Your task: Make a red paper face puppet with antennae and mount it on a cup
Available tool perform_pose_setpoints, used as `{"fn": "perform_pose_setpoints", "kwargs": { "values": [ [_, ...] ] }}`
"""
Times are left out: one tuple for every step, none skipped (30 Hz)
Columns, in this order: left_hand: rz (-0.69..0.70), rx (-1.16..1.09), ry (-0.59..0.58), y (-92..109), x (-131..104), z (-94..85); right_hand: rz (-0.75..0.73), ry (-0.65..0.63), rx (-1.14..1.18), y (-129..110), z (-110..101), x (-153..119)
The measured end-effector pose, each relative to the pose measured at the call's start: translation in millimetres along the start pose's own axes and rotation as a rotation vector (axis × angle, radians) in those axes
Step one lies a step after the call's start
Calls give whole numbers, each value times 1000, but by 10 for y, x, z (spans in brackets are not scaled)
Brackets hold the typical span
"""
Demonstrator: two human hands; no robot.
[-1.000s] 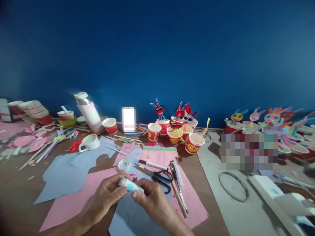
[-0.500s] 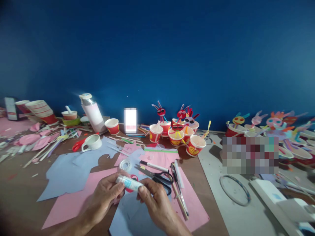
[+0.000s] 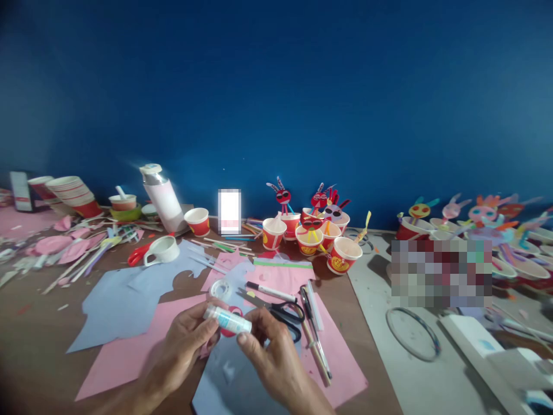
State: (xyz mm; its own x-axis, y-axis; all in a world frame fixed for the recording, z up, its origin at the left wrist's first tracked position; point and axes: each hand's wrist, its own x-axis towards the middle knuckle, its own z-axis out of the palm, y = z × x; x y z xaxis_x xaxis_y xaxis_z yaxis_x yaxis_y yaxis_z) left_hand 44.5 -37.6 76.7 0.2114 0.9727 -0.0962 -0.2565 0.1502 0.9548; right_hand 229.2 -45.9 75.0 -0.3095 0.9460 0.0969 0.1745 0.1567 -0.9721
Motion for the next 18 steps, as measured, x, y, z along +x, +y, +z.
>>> {"fn": "perform_pose_setpoints", "kwargs": {
  "values": [
    [7, 0, -3, -1, -2, 3, 4, 3, -24, -9, -3, 1],
    [17, -1, -6, 0, -4, 10, 9, -8, -28, -22, -5, 1],
    [30, -1, -9, 1, -5, 19, 23, -27, -13, -38, -7, 0],
    [41, 2, -14, 1, -7, 30, 50, -51, 18, -55, -7, -3],
    [48, 8, -21, -1, -9, 40, 83, -81, 57, -69, -6, -6],
    [54, 14, -26, -4, -10, 49, 119, -110, 92, -80, -4, -10],
    [56, 20, -28, -10, -10, 55, 155, -136, 115, -85, 0, -14],
    [55, 22, -30, -17, -9, 59, 186, -152, 125, -83, 6, -17],
    [53, 19, -30, -24, -8, 59, 204, -153, 125, -76, 11, -19],
    [48, 16, -27, -32, -5, 57, 207, -141, 115, -64, 15, -20],
    [41, 11, -20, -38, 0, 52, 190, -113, 98, -49, 18, -20],
    [35, 4, -13, -44, 5, 47, 155, -77, 77, -34, 18, -20],
    [32, -2, 0, -47, 11, 42, 108, -43, 49, -21, 15, -20],
    [29, -5, 15, -49, 18, 37, 59, -10, 14, -12, 10, -21],
    [26, -4, 26, -50, 23, 34, 20, 19, -28, -7, 3, -23],
    [23, 1, 33, -50, 27, 33, -5, 38, -71, -7, -3, -26],
    [22, 11, 31, -51, 29, 33, -11, 49, -106, -11, -9, -30],
    [24, 22, 25, -54, 27, 33, 1, 48, -127, -17, -11, -34]
  ]
}}
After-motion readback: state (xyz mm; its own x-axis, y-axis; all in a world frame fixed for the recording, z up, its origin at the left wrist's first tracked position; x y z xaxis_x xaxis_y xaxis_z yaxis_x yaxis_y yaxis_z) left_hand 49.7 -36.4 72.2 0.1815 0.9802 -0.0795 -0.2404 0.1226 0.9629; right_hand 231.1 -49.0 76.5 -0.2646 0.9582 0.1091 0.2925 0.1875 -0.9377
